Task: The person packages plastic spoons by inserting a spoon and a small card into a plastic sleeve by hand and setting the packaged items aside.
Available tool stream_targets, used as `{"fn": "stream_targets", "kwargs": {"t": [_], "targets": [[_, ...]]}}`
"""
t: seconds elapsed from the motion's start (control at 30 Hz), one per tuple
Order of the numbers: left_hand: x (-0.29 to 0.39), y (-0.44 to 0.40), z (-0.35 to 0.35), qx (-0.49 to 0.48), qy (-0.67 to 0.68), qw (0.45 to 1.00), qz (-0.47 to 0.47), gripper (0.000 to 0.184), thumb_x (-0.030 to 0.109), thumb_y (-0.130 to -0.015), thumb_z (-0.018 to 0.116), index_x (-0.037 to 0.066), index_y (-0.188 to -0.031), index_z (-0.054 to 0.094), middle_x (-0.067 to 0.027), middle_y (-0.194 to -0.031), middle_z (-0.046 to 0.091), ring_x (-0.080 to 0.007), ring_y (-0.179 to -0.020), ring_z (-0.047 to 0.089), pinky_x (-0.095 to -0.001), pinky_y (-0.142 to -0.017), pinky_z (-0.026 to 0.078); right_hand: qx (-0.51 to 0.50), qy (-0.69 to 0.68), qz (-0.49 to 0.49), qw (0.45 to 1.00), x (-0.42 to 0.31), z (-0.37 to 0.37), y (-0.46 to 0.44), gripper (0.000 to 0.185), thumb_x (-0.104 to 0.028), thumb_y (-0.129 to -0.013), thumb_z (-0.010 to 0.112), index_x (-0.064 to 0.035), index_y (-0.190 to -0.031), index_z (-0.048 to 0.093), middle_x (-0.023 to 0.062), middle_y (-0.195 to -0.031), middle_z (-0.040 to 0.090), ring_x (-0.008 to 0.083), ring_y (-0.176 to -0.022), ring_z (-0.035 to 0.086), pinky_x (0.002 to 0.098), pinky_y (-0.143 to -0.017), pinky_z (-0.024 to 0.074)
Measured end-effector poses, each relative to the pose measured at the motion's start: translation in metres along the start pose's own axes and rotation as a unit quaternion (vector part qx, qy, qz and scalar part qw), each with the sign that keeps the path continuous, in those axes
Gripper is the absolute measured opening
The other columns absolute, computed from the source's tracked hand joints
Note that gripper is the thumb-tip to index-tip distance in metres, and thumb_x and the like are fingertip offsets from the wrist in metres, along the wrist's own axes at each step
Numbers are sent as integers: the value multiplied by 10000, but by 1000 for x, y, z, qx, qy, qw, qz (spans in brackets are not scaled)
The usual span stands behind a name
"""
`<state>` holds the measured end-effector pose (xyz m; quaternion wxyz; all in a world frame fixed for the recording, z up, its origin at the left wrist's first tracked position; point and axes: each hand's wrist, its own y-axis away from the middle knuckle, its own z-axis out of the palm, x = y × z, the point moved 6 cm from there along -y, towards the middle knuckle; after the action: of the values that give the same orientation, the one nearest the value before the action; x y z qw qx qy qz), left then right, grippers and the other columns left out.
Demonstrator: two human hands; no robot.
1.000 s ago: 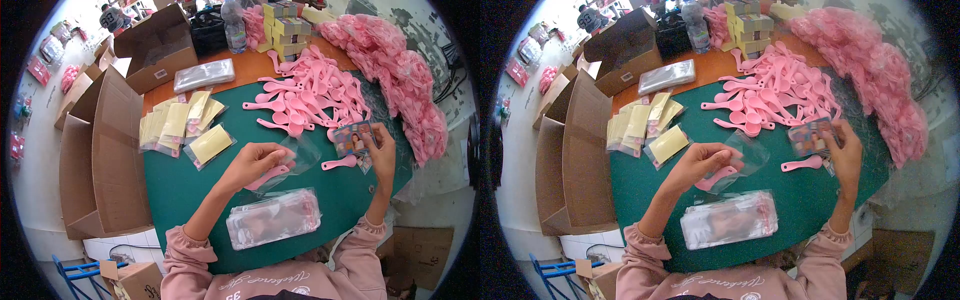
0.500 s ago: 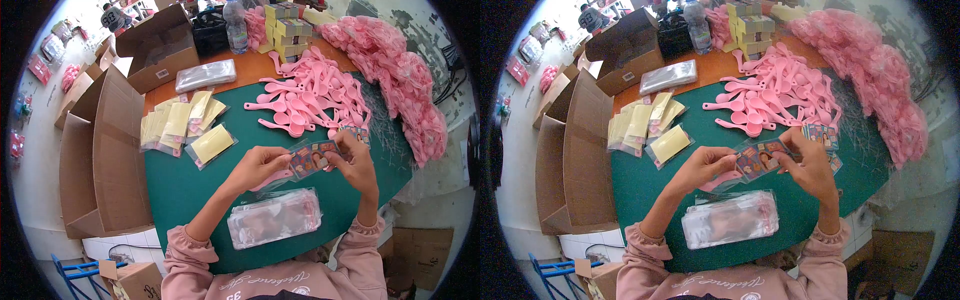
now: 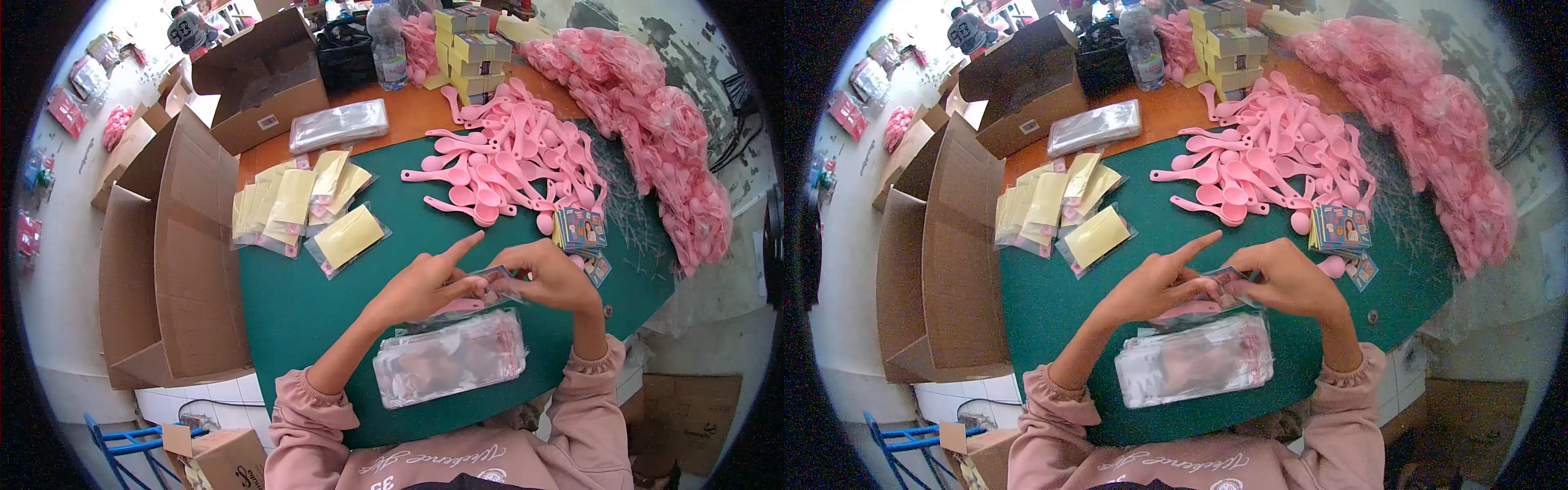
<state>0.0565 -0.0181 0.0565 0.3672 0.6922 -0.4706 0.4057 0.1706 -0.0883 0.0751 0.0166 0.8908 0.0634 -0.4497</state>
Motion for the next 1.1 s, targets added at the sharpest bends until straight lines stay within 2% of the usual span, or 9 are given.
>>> {"fn": "stream_targets", "kwargs": {"t": [0.17,0.23,0.3,0.53,0.6,0.7,0.77,0.9,1.1], "targets": [[-34,0,-14,-118,-39,992,23,549,210,-855,563,61,-1318,310,-147,-903,637,-199,-750,629,-301,-712,475,58,-105,132,984,28,-13,0,162,-138,-703,695,-23,-771,601,11,-652,563,71,-626,515,233,-564,409],[-43,0,-24,-128,127,979,92,550,124,-836,580,74,-1314,312,-124,-1025,591,-153,-816,602,-278,-705,484,87,-75,158,981,27,-19,2,154,-143,-708,700,-28,-746,604,-2,-658,564,49,-629,500,217,-557,400],[-45,4,-28,-134,183,972,68,558,57,-816,585,87,-1308,324,-101,-1084,562,-122,-863,572,-253,-701,500,92,-217,169,957,18,-16,0,165,-133,-691,719,-30,-695,590,-8,-641,551,53,-608,490,212,-523,375],[-39,8,-26,-154,256,954,4,576,98,-822,589,101,-1323,303,-101,-1083,557,-131,-861,572,-257,-714,515,72,-250,222,940,30,-6,1,196,-117,-680,730,-29,-673,556,-14,-637,531,55,-605,484,218,-510,374],[-47,8,-20,-162,242,957,-9,601,127,-824,601,102,-1335,287,-96,-1087,560,-137,-868,572,-261,-708,505,108,-128,90,982,37,-6,-6,194,-117,-689,720,-29,-677,548,-10,-629,531,57,-606,484,218,-532,396],[-64,4,-22,17,127,986,106,584,129,-863,546,108,-1353,229,-111,-1082,555,-156,-905,566,-272,-720,502,206,-80,75,972,33,-12,-11,210,-115,-680,724,-26,-685,534,-9,-632,525,51,-612,475,223,-550,401],[-80,16,-29,236,183,953,-45,537,206,-925,440,114,-1366,149,-134,-1084,547,-179,-930,559,-296,-736,496,225,-80,92,967,25,-6,-16,218,-118,-674,724,-9,-759,556,26,-683,550,90,-647,519,246,-599,439],[-68,28,13,96,495,855,-118,532,342,-955,292,178,-1380,19,-174,-1142,498,-267,-982,565,-380,-800,500,83,-40,-71,993,-9,13,-25,356,-126,-690,695,-25,-1003,560,114,-950,565,236,-900,570,312,-756,466],[-74,40,9,69,453,878,-139,610,110,-922,273,190,-1372,-130,-222,-1170,483,-317,-985,573,-416,-812,498,36,93,-68,993,-6,43,-22,279,-119,-706,664,-23,-946,559,126,-929,516,293,-893,522,362,-773,443]]}}
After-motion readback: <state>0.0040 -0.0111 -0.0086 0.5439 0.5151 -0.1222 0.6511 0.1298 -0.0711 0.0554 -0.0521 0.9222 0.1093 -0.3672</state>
